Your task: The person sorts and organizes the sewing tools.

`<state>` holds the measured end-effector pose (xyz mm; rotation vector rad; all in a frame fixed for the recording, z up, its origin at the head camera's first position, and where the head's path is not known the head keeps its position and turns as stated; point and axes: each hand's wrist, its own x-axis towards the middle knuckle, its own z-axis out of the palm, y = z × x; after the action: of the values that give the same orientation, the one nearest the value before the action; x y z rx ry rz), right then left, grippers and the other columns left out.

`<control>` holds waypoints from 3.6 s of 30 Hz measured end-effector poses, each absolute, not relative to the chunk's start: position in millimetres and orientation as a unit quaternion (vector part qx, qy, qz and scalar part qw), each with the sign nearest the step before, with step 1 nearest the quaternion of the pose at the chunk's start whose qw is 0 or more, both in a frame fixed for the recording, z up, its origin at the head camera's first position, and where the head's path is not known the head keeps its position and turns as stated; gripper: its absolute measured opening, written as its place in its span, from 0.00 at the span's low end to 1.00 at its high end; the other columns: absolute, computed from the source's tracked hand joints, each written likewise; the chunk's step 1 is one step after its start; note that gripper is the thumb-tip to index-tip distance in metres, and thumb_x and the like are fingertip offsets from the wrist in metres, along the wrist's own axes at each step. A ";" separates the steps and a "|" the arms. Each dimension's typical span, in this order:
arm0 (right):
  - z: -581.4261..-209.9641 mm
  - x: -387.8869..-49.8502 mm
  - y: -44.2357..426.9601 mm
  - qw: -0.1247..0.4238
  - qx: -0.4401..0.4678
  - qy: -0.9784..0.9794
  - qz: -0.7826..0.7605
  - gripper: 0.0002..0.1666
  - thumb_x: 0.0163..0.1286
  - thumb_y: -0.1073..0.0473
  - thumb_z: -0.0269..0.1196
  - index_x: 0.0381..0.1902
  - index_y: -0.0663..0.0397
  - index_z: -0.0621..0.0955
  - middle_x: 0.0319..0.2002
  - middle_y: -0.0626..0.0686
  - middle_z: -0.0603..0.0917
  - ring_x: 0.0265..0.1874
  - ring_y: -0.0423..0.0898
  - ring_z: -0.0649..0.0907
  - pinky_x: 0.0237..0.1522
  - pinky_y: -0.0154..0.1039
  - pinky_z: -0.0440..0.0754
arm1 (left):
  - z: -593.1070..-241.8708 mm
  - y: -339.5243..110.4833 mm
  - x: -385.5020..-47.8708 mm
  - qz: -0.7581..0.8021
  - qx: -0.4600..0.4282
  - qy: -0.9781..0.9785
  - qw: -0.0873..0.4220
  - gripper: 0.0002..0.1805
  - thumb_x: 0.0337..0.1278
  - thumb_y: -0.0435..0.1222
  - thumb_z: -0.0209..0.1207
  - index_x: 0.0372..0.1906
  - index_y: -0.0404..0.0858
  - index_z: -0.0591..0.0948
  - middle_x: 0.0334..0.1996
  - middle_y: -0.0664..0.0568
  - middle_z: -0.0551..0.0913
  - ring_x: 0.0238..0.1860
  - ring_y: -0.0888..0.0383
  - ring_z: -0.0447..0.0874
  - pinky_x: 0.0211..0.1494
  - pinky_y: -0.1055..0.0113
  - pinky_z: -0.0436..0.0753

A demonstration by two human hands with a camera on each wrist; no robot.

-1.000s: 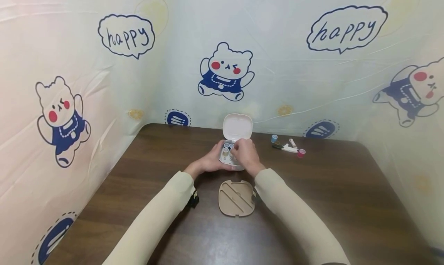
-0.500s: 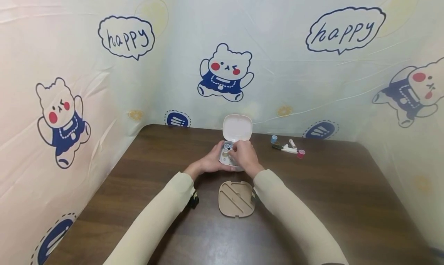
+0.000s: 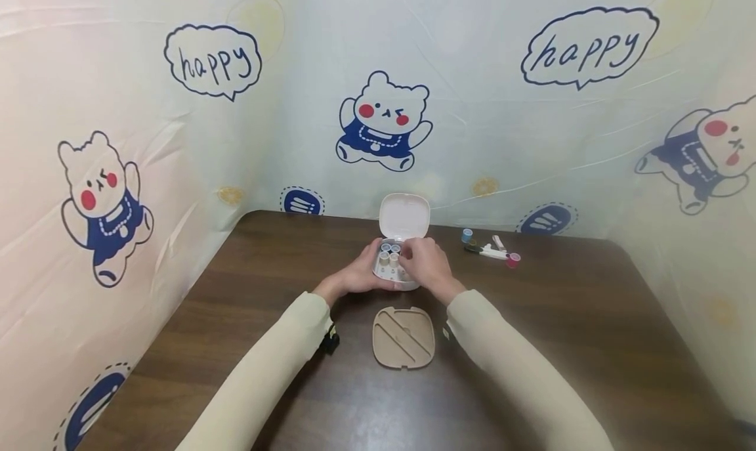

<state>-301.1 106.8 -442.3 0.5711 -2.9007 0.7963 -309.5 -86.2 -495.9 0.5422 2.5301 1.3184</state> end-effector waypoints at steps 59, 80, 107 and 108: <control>-470.5 -337.8 223.5 0.118 0.026 -0.934 0.336 0.29 0.68 0.63 0.66 0.62 0.75 0.74 0.56 0.73 0.76 0.57 0.68 0.75 0.61 0.62 0.71 | -495.9 -85.3 -312.5 0.443 0.158 0.872 0.136 0.68 0.38 0.50 0.82 0.80 0.45 0.47 0.72 0.42 0.59 0.69 0.50 0.63 0.74 0.54 0.64; -478.0 -356.5 218.9 0.110 0.030 -0.930 0.350 0.21 0.70 0.64 0.64 0.56 0.73 0.79 0.49 0.69 0.83 0.52 0.64 0.81 0.58 0.59 0.76 | -485.9 -79.3 -301.2 0.447 0.165 0.870 0.126 0.66 0.40 0.50 0.81 0.80 0.43 0.49 0.71 0.42 0.60 0.68 0.50 0.64 0.73 0.54 0.64; -481.1 -348.0 198.5 0.069 0.025 -0.906 0.416 0.13 0.72 0.60 0.66 0.46 0.66 0.88 0.42 0.63 0.89 0.45 0.56 0.83 0.50 0.45 0.74 | -483.3 -83.6 -299.2 0.448 0.160 0.869 0.134 0.68 0.42 0.49 0.80 0.81 0.41 0.45 0.74 0.40 0.57 0.70 0.48 0.63 0.74 0.53 0.63; -480.1 -346.8 197.7 0.053 0.026 -0.900 0.432 0.14 0.73 0.60 0.66 0.47 0.67 0.87 0.43 0.64 0.89 0.44 0.54 0.84 0.48 0.41 0.75 | -483.0 -84.3 -299.6 0.447 0.160 0.870 0.132 0.68 0.42 0.49 0.80 0.81 0.41 0.45 0.74 0.39 0.57 0.70 0.48 0.63 0.74 0.52 0.64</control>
<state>-346.8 197.7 -480.1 0.0790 -2.7354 1.3131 -299.6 -84.3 -483.0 0.4640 2.5259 1.2963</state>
